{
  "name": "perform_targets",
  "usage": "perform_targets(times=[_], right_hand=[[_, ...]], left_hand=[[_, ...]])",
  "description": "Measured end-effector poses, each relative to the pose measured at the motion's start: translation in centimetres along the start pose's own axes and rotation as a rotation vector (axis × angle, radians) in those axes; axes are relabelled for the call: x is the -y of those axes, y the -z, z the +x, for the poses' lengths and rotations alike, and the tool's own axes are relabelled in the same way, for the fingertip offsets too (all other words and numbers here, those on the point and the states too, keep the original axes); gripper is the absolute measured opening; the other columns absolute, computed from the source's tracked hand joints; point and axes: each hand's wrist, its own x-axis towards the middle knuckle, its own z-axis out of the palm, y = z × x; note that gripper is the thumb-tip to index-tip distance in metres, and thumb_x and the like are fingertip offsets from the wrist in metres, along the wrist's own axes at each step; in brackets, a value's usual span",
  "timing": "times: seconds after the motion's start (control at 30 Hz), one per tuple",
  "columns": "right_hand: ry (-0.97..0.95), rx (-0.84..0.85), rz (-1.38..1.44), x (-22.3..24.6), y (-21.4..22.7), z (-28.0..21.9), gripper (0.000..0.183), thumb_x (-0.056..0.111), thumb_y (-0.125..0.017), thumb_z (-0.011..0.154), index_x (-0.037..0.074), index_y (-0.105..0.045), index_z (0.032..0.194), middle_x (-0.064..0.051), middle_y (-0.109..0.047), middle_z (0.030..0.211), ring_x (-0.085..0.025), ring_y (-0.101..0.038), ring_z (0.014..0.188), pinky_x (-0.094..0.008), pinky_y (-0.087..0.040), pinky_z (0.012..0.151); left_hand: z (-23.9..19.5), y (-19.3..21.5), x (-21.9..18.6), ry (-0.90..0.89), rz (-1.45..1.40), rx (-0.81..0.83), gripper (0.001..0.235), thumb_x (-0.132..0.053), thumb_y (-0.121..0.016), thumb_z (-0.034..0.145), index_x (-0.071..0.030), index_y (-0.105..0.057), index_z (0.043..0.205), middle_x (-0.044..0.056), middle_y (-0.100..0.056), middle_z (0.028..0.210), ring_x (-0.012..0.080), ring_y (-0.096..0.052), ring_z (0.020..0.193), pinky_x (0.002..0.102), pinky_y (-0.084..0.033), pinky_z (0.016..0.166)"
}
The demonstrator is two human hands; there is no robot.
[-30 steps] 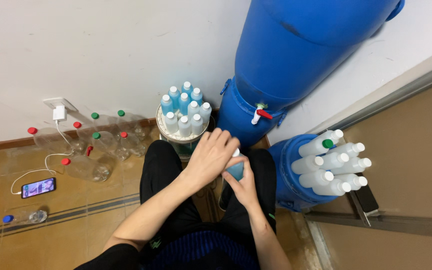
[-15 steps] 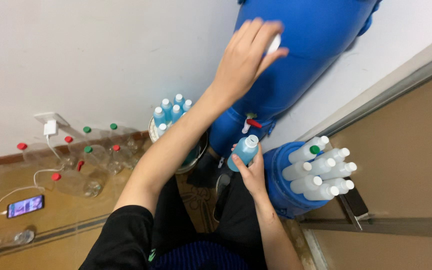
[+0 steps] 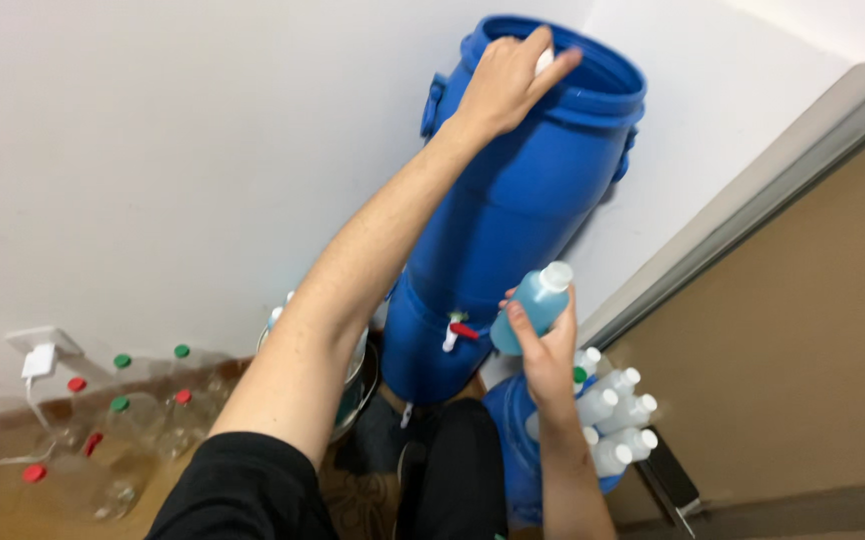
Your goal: The person sits on the floor and repeatedly pours liquid from small plastic bottles into a large blue barrel. After each pour, the person caps the bottle and places it into a bucket filled with other bottles.
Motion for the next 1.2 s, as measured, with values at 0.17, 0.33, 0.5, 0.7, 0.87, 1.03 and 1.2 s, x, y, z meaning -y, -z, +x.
perform_targets(times=[0.17,0.33,0.5,0.7,0.87,1.03,1.2], right_hand=[[0.064,0.018,0.049,4.0,0.9,6.4,0.051,0.026,-0.073,0.093,0.004,-0.046,0.129,-0.018,-0.067,0.105,-0.025,-0.071,0.094,-0.042,-0.061,0.084],[0.089,0.063,-0.027,7.9,2.2,14.6,0.050,0.032,-0.075,0.093,0.004,-0.049,0.125,-0.018,-0.068,0.104,-0.027,-0.072,0.093,-0.046,-0.061,0.082],[0.199,0.019,-0.475,12.5,4.1,21.7,0.052,0.041,-0.083,0.091,0.008,-0.057,0.122,-0.012,-0.062,0.110,-0.025,-0.062,0.105,-0.048,-0.050,0.090],[0.146,0.122,-0.793,12.0,7.1,30.7,0.068,0.042,-0.086,0.080,0.005,-0.058,0.129,-0.026,-0.063,0.120,-0.047,-0.059,0.122,-0.057,-0.045,0.096],[0.215,0.101,-1.241,11.1,7.2,34.9,0.069,0.043,-0.083,0.081,0.011,-0.054,0.135,-0.024,-0.065,0.127,-0.048,-0.061,0.123,-0.061,-0.048,0.099],[0.233,0.143,-1.508,7.1,8.3,38.9,0.067,0.042,-0.079,0.082,0.016,-0.052,0.138,-0.019,-0.066,0.128,-0.044,-0.062,0.121,-0.061,-0.050,0.097],[0.223,0.139,-1.625,6.3,8.4,39.3,0.067,0.038,-0.077,0.084,0.018,-0.049,0.142,-0.016,-0.065,0.129,-0.040,-0.061,0.123,-0.059,-0.049,0.096]], left_hand=[[-0.8,0.1,-0.3,0.011,0.041,-0.004,0.044,-0.055,-0.049,0.104,-0.012,-0.049,0.092,0.022,-0.061,0.062,0.0469,-0.067,0.072,0.051,-0.050,0.074],[-1.7,-2.0,0.0,0.082,0.080,-0.157,0.034,-0.050,-0.057,0.101,-0.018,-0.050,0.091,0.010,-0.063,0.066,0.0309,-0.071,0.076,0.040,-0.050,0.087],[-1.4,-0.4,-2.1,0.111,0.170,-0.218,0.029,-0.044,-0.060,0.101,-0.018,-0.050,0.089,0.010,-0.059,0.065,0.0265,-0.069,0.074,0.036,-0.052,0.090],[-2.1,-1.8,-0.5,0.133,0.190,-0.182,0.029,-0.042,-0.060,0.101,-0.017,-0.052,0.088,0.011,-0.062,0.066,0.0275,-0.069,0.074,0.037,-0.052,0.091],[-1.9,-2.1,-0.4,0.157,0.202,-0.169,0.030,-0.042,-0.059,0.102,-0.017,-0.052,0.087,0.010,-0.061,0.063,0.0260,-0.069,0.072,0.036,-0.053,0.091],[-2.1,-2.2,-0.5,0.176,0.221,-0.184,0.030,-0.042,-0.059,0.101,-0.017,-0.052,0.086,0.010,-0.060,0.061,0.0247,-0.068,0.070,0.035,-0.054,0.090],[-2.1,-2.2,-0.5,0.166,0.240,-0.213,0.029,-0.041,-0.061,0.099,-0.017,-0.053,0.085,0.009,-0.061,0.060,0.0239,-0.068,0.069,0.034,-0.054,0.087]])
